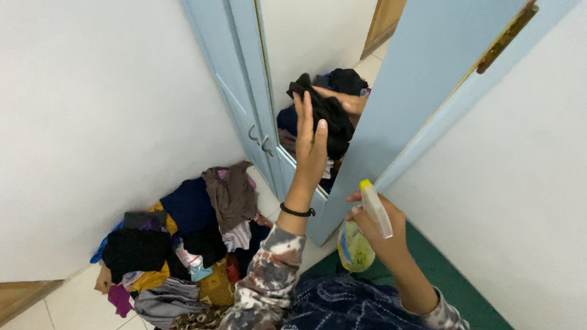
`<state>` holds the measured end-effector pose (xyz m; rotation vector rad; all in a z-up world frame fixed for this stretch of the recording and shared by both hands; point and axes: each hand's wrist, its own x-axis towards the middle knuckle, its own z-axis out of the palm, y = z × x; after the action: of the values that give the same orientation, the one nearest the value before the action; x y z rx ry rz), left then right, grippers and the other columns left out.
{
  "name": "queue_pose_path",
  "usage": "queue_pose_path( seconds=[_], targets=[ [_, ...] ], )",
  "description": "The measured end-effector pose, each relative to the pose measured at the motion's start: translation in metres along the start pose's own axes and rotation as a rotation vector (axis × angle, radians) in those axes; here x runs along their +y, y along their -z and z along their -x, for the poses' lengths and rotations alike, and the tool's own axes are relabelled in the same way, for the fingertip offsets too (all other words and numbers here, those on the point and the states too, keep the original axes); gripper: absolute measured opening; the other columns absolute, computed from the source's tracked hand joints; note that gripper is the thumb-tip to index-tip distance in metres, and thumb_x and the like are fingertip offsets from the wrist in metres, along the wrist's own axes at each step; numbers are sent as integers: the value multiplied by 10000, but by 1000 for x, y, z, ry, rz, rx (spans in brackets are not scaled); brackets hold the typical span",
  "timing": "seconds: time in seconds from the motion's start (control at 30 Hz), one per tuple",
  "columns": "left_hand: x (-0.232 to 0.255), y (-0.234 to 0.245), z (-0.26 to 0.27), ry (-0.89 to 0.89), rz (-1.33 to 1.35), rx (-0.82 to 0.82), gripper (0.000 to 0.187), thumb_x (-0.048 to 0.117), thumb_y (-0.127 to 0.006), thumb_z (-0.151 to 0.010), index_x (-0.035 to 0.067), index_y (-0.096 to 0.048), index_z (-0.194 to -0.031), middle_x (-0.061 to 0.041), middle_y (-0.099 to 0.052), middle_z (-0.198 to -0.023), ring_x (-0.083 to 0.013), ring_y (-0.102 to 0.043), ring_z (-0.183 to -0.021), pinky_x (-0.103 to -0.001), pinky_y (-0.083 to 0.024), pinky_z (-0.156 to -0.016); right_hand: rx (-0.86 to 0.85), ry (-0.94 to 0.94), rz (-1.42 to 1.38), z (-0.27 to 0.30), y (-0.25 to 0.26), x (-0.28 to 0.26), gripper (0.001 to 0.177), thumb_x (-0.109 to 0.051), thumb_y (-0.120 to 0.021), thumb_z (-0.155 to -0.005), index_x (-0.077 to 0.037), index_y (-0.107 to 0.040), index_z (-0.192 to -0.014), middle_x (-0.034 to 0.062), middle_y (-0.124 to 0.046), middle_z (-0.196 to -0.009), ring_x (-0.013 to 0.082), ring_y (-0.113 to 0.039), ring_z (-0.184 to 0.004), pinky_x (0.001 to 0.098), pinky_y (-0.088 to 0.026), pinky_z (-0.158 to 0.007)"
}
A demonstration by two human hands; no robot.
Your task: The person cleans a mirror mounted on a light blue door using a spray bottle and a dark cloth. They repeatedly spray the surface and wipe it in vertical and horizontal strokes.
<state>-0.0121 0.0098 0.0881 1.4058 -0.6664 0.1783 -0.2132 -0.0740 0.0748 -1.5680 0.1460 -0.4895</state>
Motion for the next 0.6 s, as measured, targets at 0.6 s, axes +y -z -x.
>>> queue_pose_path(
  seconds=[0.6],
  targets=[
    [-140, -10, 55, 370, -29, 93, 792, 492, -393, -1070, 64, -60, -1646, -215, 39, -1719, -357, 16, -1594, -437, -90, -1260, -2, -119, 64, -6, 11, 15, 340, -112, -655, -927, 15, -642, -1243, 116, -733, -1107, 158, -742, -829, 325, -607, -747]
  ],
)
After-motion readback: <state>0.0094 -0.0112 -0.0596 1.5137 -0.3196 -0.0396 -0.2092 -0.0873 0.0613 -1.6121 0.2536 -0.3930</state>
